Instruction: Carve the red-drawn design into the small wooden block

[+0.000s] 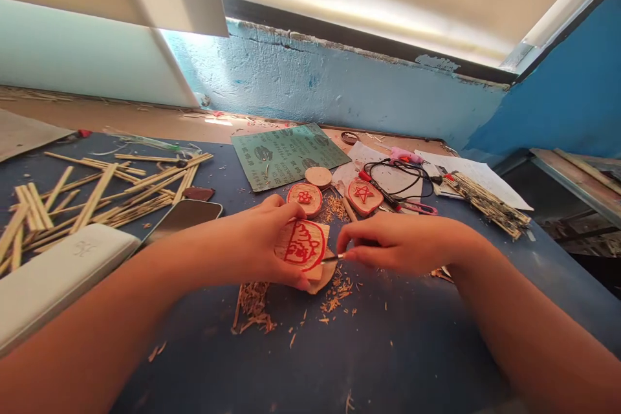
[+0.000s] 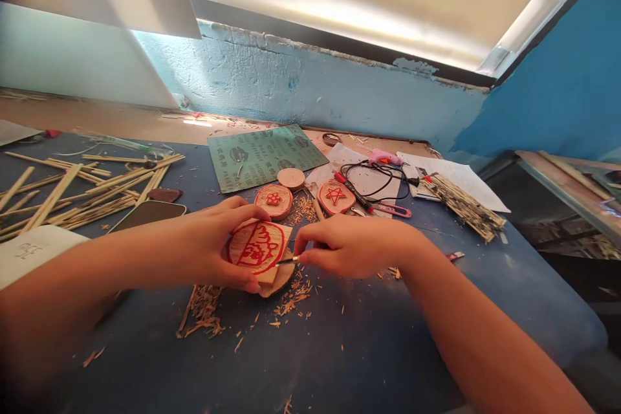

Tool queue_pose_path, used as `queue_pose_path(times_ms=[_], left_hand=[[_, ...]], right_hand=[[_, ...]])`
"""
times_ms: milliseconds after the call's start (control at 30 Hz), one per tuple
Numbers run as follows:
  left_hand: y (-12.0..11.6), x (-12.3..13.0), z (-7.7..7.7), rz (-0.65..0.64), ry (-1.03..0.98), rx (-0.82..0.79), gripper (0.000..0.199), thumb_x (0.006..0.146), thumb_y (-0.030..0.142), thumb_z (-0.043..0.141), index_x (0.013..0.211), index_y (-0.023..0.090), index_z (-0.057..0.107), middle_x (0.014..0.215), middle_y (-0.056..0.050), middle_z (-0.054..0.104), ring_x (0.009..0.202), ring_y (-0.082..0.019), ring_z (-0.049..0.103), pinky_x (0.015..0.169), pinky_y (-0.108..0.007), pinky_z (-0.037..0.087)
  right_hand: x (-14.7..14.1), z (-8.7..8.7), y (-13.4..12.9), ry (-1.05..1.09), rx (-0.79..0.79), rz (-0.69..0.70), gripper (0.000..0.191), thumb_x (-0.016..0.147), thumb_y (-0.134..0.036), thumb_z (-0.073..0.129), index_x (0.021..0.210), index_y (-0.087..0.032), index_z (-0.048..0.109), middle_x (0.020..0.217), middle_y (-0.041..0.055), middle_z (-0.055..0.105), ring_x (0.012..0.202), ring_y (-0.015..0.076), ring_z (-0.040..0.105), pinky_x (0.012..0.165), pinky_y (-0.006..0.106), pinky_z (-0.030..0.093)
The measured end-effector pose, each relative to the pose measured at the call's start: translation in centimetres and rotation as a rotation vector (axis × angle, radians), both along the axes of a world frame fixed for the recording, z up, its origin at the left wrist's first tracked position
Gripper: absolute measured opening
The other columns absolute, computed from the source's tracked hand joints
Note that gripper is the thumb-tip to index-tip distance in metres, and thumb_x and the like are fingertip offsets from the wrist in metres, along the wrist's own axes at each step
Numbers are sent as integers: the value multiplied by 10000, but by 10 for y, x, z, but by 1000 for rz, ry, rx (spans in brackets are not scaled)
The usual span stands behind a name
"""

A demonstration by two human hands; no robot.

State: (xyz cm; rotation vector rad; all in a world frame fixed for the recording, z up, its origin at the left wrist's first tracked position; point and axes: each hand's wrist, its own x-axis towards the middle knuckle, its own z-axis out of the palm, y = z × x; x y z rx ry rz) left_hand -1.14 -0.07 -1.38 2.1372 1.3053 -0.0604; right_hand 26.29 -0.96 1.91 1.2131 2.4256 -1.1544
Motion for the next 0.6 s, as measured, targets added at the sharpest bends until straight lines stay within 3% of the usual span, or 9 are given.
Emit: queue_pose_path(times_ms=[200, 333, 433, 600], left_hand=[[-1, 8, 1, 8, 27, 3, 942, 639, 847, 803, 1357, 264, 623, 1315, -111, 623, 1155, -336, 662, 949, -404, 525], [-1, 6, -5, 29, 49, 17, 920, 618, 897, 792, 1312, 309, 643, 1275, -83, 636, 1088, -324, 678, 892, -409, 529], [-2, 4, -9, 22, 23, 62, 945, 643, 923, 760, 1396, 367, 628, 1301, -71, 613, 1037, -303, 690, 862, -412, 537], [0, -1, -10, 32, -66, 77, 906, 716, 781, 824, 1512, 439, 560, 1362, -52, 557, 1060, -272, 687, 895, -395, 562]], right_hand=[[13, -20, -1, 122, -101, -23, 237, 1100, -364, 535, 1105, -213, 718, 875, 4, 790, 754, 139, 675, 653, 231, 480], [22, -22, -2, 189, -67, -56, 234, 1046, -291, 620, 1222, -218, 757, 904, 1, 804, 737, 125, 681, 636, 215, 484], [23, -19, -4, 259, 2, -64, 274, 1026, -306, 654, 1250, -243, 798, 833, -15, 773, 651, 108, 620, 578, 216, 450], [20, -19, -9, 291, 110, -39, 274, 998, -238, 684, 1218, -233, 845, 850, -20, 811, 647, 82, 629, 597, 205, 449]])
